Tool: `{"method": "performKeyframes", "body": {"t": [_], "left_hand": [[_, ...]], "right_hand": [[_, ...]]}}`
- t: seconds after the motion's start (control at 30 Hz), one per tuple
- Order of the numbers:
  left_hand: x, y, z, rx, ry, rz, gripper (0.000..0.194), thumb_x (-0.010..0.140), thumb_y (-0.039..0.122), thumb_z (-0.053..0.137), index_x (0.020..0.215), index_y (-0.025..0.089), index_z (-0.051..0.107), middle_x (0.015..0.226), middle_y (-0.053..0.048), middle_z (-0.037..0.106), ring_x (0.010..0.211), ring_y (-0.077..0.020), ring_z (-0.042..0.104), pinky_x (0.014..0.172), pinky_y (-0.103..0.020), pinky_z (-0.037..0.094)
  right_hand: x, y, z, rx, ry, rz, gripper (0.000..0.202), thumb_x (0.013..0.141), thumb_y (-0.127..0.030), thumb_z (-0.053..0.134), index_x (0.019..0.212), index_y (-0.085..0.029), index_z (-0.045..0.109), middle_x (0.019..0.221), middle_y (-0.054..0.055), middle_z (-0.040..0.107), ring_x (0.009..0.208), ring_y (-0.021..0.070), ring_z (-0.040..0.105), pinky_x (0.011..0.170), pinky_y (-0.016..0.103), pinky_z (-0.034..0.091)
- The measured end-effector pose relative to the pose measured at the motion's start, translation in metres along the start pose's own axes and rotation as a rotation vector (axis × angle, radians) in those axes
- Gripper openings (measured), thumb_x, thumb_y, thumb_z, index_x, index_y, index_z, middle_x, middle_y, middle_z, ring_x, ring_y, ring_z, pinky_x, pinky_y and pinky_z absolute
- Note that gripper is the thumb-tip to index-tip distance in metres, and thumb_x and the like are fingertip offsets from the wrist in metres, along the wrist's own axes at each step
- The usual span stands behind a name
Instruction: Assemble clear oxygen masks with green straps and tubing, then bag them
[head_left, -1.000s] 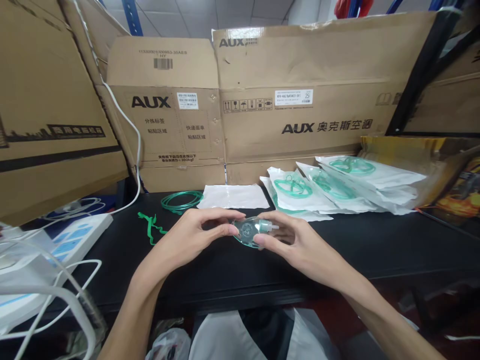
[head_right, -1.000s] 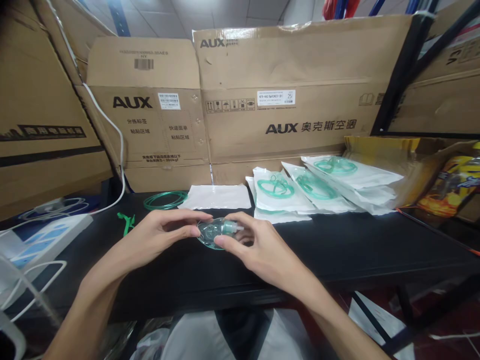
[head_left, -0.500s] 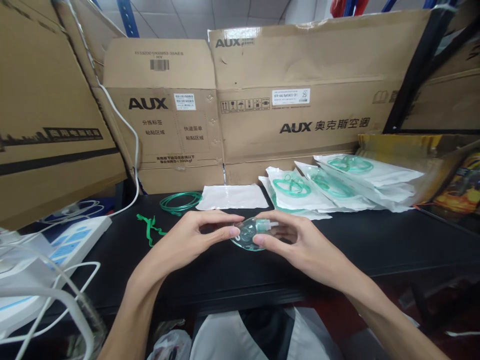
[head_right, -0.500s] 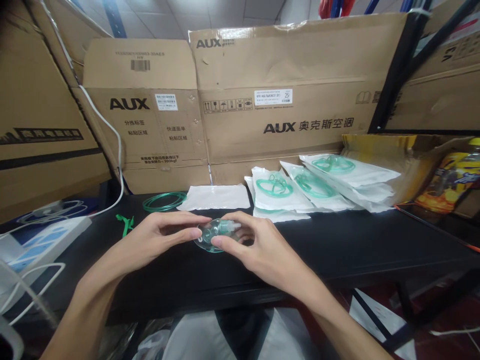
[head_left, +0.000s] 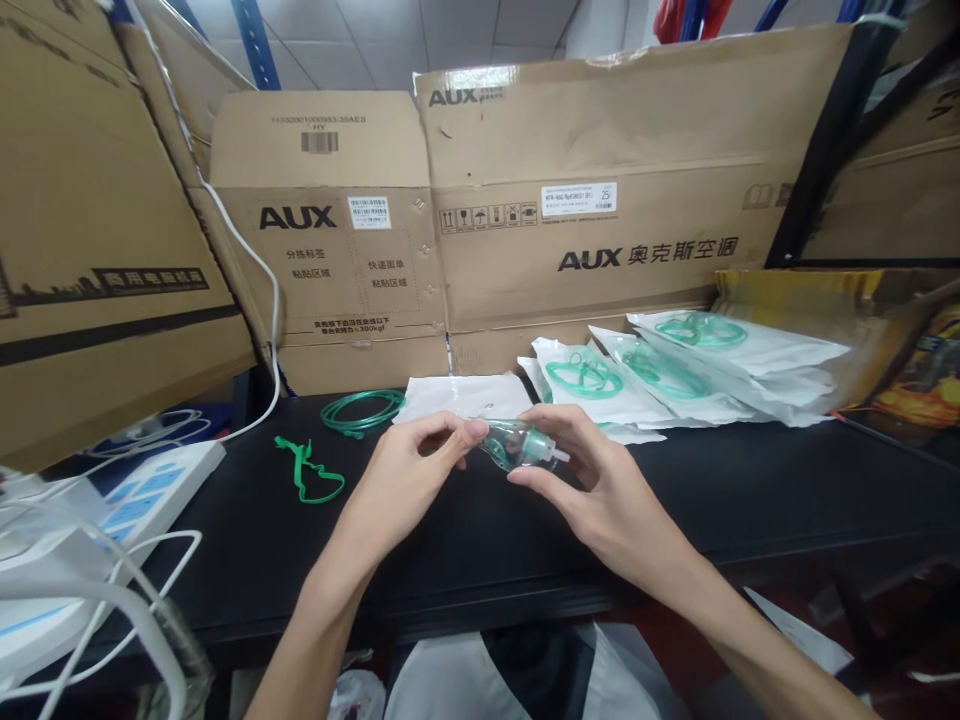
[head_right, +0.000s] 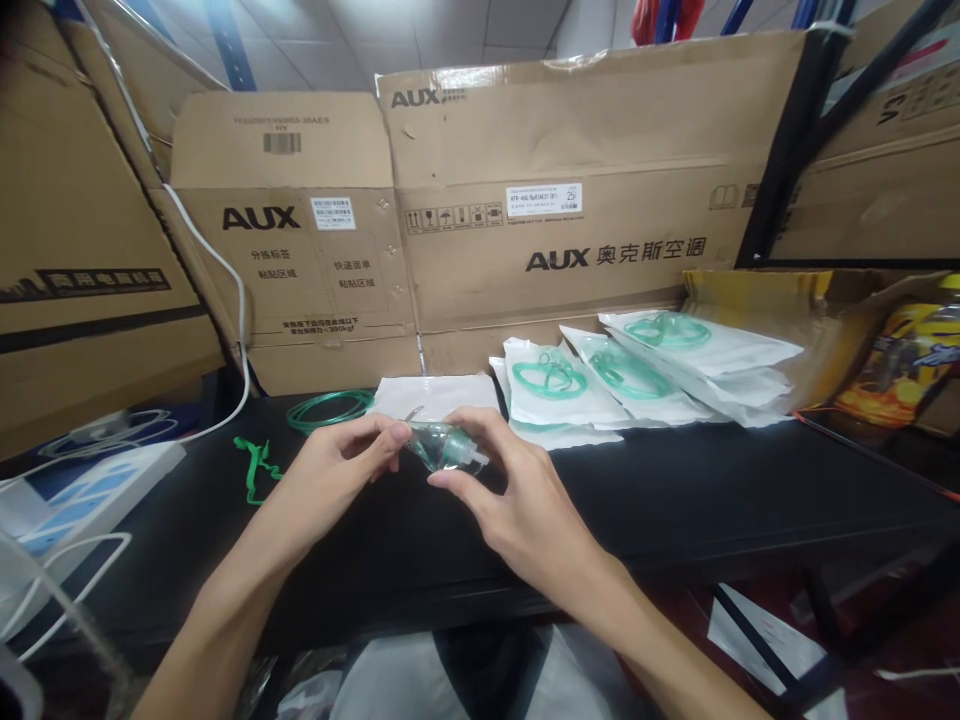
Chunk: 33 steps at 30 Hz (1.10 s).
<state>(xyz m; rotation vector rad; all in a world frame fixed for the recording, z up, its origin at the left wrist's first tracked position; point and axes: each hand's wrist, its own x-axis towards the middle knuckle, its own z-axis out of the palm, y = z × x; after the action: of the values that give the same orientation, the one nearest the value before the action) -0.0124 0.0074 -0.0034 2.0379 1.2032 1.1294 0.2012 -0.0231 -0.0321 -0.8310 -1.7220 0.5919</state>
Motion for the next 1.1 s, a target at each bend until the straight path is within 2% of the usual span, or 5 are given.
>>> {"method": "performKeyframes", "body": {"t": [0.13,0.33,0.6,0.9,1.1], "left_hand": [[-0.001,0.003,0.008,-0.19,0.06,0.083,0.032,0.096,0.051,0.065,0.089,0.021,0.073,0.071,0.003,0.059,0.067,-0.0129,0.051,0.064,-0.024,0.039],[-0.003,0.006,0.008,-0.207,0.069,0.181,0.021,0.094,0.04,0.072,0.084,0.021,0.073,0.072,0.004,0.062,0.07,-0.0104,0.056,0.068,-0.02,0.043],[-0.004,0.006,0.008,-0.212,0.046,0.206,0.021,0.092,0.038,0.074,0.079,0.021,0.075,0.07,0.004,0.064,0.069,-0.0091,0.057,0.067,-0.018,0.044],[-0.003,0.01,0.01,-0.281,-0.004,0.217,0.019,0.09,0.035,0.076,0.107,0.03,0.083,0.084,0.001,0.073,0.07,-0.011,0.059,0.067,-0.02,0.048],[-0.005,0.011,0.015,-0.206,0.004,0.238,0.021,0.089,0.031,0.078,0.11,0.032,0.082,0.086,0.0,0.074,0.08,-0.0134,0.064,0.075,-0.022,0.048]], "right_hand": [[0.001,0.0,0.001,0.088,0.015,0.034,0.032,0.092,-0.032,0.074,0.122,-0.035,0.061,0.128,-0.002,0.066,0.12,0.0207,0.063,0.104,0.034,0.05],[0.006,-0.011,-0.003,0.47,-0.083,0.3,0.039,0.098,-0.052,0.061,0.124,-0.024,0.066,0.117,0.009,0.069,0.102,0.023,0.068,0.081,0.037,0.059],[0.001,-0.02,-0.003,0.604,-0.054,0.29,0.02,0.092,-0.037,0.075,0.102,-0.024,0.066,0.109,0.001,0.064,0.111,0.0199,0.062,0.088,0.037,0.062],[-0.002,-0.025,-0.002,0.589,-0.041,0.225,0.02,0.095,-0.031,0.071,0.113,-0.023,0.073,0.122,0.005,0.068,0.117,0.0243,0.065,0.09,0.039,0.063],[-0.002,-0.026,0.002,0.445,-0.02,0.196,0.016,0.09,-0.024,0.076,0.106,-0.022,0.078,0.106,0.003,0.075,0.102,0.0168,0.068,0.093,0.028,0.056]]}}
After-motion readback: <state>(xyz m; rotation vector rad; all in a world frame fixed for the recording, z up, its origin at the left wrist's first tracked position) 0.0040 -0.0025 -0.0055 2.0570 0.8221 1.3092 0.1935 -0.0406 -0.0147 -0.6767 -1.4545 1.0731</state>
